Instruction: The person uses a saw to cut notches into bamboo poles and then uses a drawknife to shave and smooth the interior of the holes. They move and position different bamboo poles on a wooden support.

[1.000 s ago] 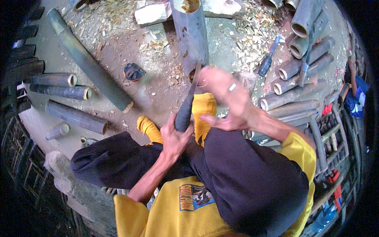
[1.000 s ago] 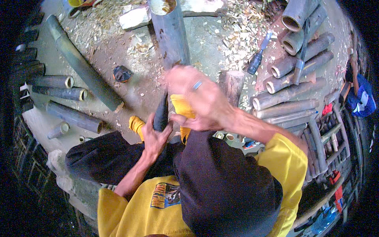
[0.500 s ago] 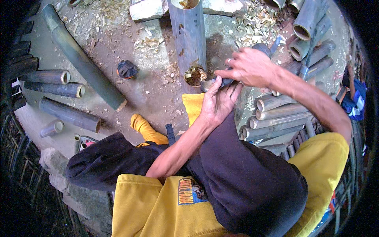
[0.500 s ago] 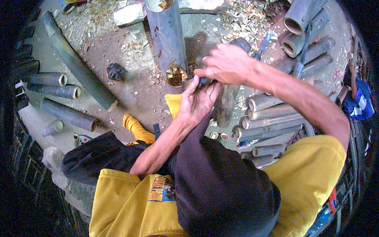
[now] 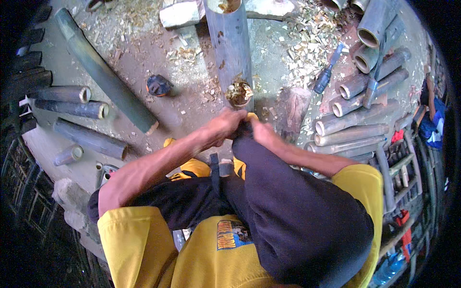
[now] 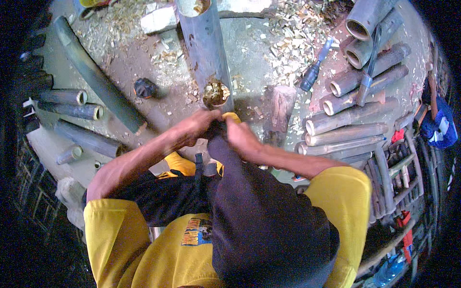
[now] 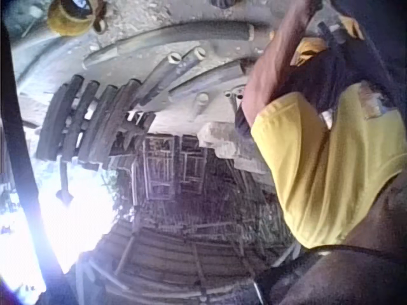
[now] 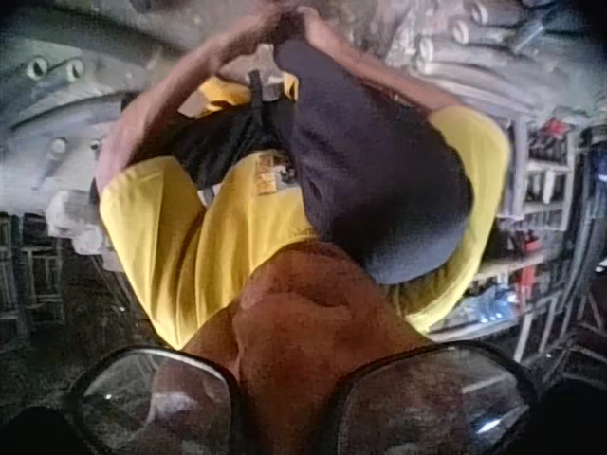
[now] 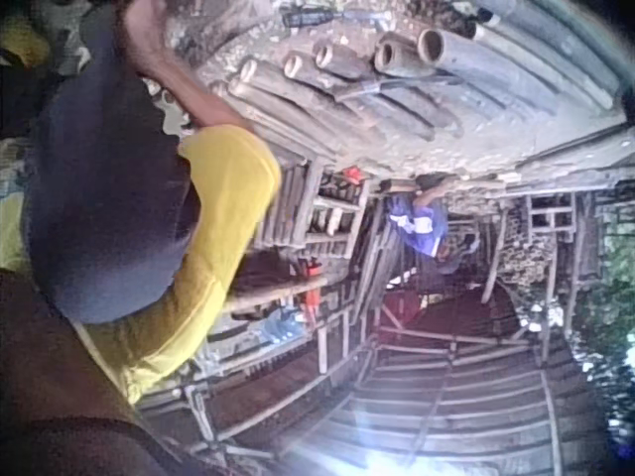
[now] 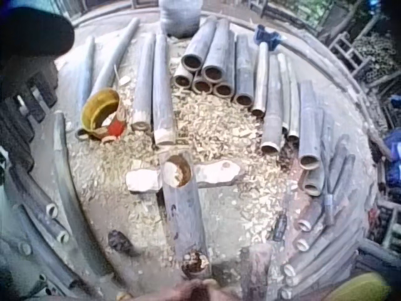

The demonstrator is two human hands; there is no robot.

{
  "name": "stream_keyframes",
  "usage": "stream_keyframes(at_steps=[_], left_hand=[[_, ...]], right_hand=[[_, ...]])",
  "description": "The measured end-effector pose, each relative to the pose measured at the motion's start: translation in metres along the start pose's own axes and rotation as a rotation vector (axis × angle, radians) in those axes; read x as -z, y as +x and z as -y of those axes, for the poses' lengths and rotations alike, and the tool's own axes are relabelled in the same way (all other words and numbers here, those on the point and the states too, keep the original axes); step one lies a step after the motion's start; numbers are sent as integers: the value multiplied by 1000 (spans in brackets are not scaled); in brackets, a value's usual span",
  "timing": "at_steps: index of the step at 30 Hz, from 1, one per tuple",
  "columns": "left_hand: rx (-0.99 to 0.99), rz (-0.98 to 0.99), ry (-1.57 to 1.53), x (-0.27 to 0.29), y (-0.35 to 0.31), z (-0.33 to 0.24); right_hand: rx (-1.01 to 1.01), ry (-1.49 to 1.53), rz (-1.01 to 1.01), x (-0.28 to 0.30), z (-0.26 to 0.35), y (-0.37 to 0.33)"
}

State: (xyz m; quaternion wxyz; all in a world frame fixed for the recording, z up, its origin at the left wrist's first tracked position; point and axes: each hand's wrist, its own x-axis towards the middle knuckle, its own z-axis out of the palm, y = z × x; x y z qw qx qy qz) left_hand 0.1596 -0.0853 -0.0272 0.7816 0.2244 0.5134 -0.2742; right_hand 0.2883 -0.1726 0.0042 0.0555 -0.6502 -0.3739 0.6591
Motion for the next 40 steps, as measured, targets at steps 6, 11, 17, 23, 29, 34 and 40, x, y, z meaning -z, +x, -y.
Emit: stream_keyframes(at_steps=[6, 11, 17, 23, 29, 34, 40], left_hand=[[-461, 68, -4, -11, -33, 3], [-639, -294, -152, -3, -43, 25], [-757, -671, -429, 46, -38, 53], [-811, -1110, -505, 86, -27, 88], [-485, -2094, -49, 126, 2, 157], [-393, -1486, -472, 160, 22, 183], [-693, -1109, -636, 124, -4, 137]], right_hand=[[205, -37, -174, 33, -11, -25], [229, -245, -806, 116, -27, 18], [268, -352, -1044, 175, -48, 107], [96, -426, -1102, 186, -61, 96], [42, -539, -1259, 158, -84, 63], [-267, -366, -1129, 120, -123, 30], [-71, 82, -1248, 124, -172, 50]])
